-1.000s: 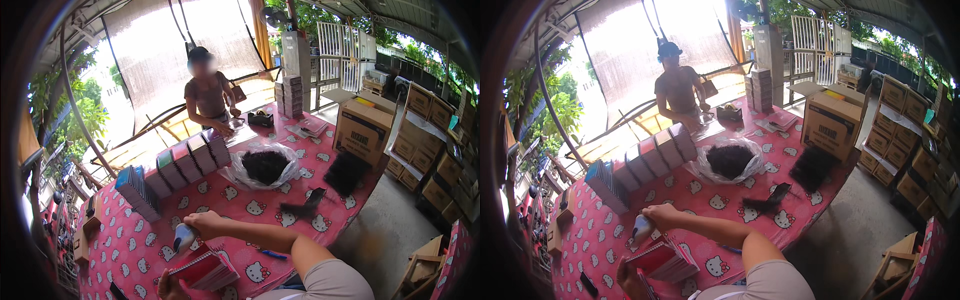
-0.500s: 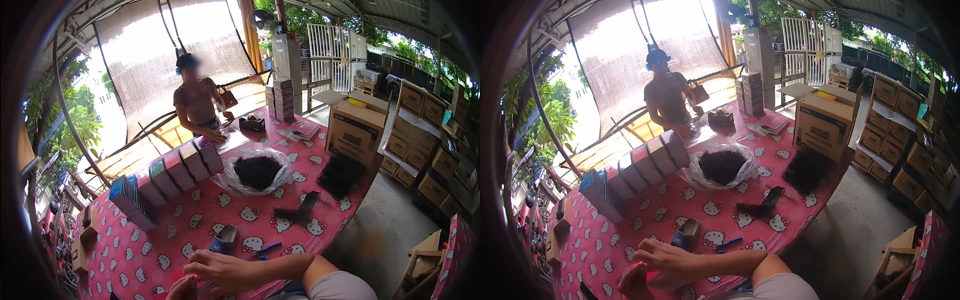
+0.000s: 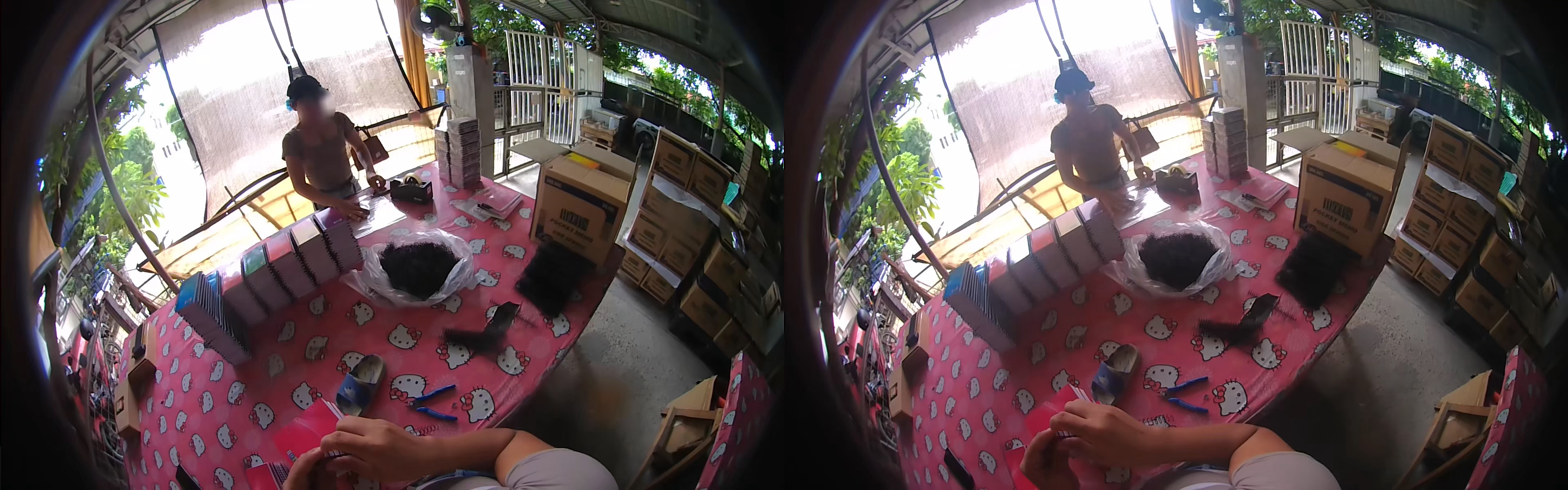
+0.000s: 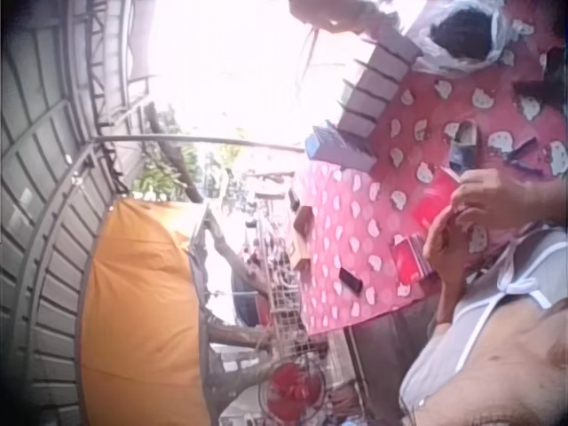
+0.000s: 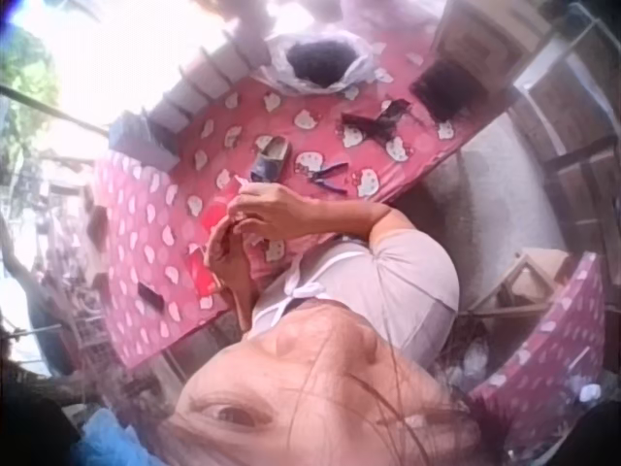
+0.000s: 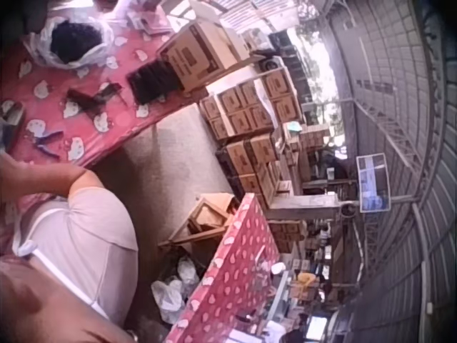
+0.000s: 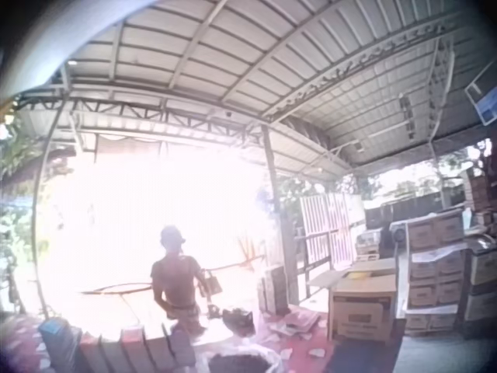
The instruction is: The person is binding and packaging pink notebooks by inserting coils into pre-punched holes and trimming the ends with blue pliers at a table.
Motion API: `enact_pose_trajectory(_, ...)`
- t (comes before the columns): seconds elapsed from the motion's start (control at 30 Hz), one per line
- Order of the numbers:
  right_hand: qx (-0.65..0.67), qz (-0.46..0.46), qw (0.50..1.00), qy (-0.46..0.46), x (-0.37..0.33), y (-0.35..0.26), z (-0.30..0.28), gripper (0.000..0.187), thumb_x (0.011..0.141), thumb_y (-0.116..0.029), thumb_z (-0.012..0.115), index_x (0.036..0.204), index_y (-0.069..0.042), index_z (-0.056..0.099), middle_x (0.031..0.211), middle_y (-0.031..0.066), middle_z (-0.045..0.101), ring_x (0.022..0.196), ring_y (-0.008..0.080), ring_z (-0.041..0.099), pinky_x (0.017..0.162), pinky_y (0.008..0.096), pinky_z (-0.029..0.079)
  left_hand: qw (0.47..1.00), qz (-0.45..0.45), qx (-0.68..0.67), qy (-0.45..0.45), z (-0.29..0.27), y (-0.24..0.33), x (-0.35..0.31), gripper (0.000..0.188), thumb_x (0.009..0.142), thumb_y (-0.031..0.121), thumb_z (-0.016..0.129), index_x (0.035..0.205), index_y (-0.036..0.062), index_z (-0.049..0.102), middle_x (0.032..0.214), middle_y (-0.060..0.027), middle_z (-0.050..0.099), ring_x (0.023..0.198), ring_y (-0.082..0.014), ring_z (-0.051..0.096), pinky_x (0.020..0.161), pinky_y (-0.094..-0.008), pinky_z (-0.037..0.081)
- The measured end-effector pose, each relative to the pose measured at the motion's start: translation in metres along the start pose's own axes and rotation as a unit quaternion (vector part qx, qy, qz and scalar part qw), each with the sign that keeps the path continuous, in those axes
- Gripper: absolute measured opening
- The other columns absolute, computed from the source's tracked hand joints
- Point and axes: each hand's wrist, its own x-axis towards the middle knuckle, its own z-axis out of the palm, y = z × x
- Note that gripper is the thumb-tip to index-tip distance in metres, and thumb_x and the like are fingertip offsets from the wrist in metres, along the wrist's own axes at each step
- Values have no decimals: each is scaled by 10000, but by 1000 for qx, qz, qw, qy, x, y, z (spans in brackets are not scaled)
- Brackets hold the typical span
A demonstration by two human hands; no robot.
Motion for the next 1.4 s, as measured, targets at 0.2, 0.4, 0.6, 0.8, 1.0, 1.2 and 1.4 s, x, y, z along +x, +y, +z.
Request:
enact_pose_trajectory(0.2,83,41,996,-3,-5,-5,3,212,804,-124,691,958,-35,577,821,84,547,695,228,572,590,317,466,995,98,21,-15,-2,13,-8,199,815,-93,623,1002,-34,655,935,-100,676,872,-169,633,782,-264,506)
enact_pose_trajectory(0.4,101,30,994,-11,-5,-8,-2,194,800,-99,684,949,-26,582,834,97,558,738,243,590,627,335,484,999,-8,-32,23,1,17,-14,241,797,-74,661,1031,-37,617,960,-107,664,861,-166,634,781,-260,507)
enact_pose_trajectory(0.6,70,-32,997,12,-7,-3,3,198,789,-98,651,945,2,581,846,127,537,781,299,570,665,380,470,997,46,-9,56,1,1,-12,235,773,-63,695,978,9,606,889,-82,639,800,-133,605,731,-236,502)
enact_pose_trajectory(0.8,2,-51,995,-81,7,-20,10,348,728,-173,734,1026,-38,615,981,113,593,900,292,598,740,396,475,996,8,78,-54,-16,29,-20,517,825,12,647,1273,34,388,1108,-85,535,959,-155,560,808,-297,481)
enact_pose_trajectory(1.0,-98,-27,994,43,-3,-33,-23,467,704,-377,785,1051,-110,621,1044,94,474,983,285,529,817,386,462,951,-12,-229,208,-66,-6,-12,277,867,-48,556,1130,38,558,975,-44,584,927,-117,551,816,-257,453)
enact_pose_trajectory(1.2,3,67,998,17,16,12,16,193,776,-116,701,953,-54,653,949,113,615,845,226,595,712,345,492,858,-76,-6,509,-196,-153,-51,227,878,49,597,1099,1,583,1012,-46,603,893,-116,568,795,-244,456)
enact_pose_trajectory(1.4,94,-188,957,-201,63,-38,39,313,681,-91,676,988,-37,652,856,78,608,719,195,586,597,307,467,840,-49,162,516,-191,-175,-50,245,869,69,617,1104,1,607,1021,-58,629,865,-125,580,755,-263,475)
